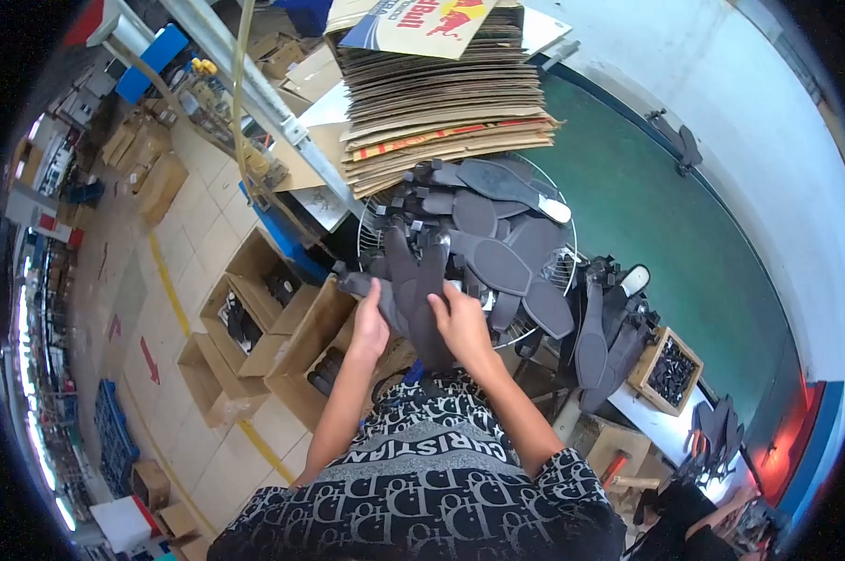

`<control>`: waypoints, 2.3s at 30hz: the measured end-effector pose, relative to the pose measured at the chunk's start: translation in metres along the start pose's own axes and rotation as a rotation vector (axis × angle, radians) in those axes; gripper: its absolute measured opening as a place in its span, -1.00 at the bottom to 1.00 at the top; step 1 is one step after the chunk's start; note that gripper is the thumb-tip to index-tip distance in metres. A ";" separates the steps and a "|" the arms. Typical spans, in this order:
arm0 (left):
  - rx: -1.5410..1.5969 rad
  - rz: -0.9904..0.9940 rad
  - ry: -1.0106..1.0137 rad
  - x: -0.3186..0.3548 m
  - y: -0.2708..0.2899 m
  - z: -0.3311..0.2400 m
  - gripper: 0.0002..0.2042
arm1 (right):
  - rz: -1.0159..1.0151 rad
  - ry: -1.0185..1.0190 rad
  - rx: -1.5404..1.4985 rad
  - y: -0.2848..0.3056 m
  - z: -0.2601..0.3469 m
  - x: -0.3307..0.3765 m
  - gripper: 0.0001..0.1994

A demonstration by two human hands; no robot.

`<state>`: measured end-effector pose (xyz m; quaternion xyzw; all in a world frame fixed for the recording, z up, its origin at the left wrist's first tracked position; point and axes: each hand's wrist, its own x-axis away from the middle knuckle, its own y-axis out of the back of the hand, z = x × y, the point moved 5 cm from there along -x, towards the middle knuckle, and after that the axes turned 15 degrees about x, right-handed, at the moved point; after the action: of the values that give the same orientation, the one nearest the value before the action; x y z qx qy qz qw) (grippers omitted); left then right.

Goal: The recorder is collecting and organizing shoe sole components into a cardboard box in a manufacturing setting.

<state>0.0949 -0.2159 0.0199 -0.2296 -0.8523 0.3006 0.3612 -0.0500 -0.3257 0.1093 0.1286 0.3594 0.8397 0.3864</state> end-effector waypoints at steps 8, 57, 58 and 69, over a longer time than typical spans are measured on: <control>-0.786 -0.052 -0.056 0.017 0.014 -0.034 -0.54 | -0.134 -0.068 -0.090 0.062 0.010 -0.015 -0.77; -0.082 -0.116 0.123 0.238 0.211 -0.120 -0.73 | 0.543 0.209 -0.140 -0.172 0.113 0.097 -0.61; -0.028 -0.214 0.031 0.240 0.234 -0.116 -0.75 | 0.569 0.075 -0.201 -0.176 0.102 0.091 -0.58; 0.452 -0.455 0.030 0.122 0.326 -0.044 -0.65 | 0.987 -0.331 -0.479 -0.317 0.070 0.117 -0.68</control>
<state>0.1071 0.1067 -0.1188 0.0485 -0.7881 0.3905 0.4733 0.0825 -0.0632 -0.0713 0.3198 -0.0087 0.9473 0.0181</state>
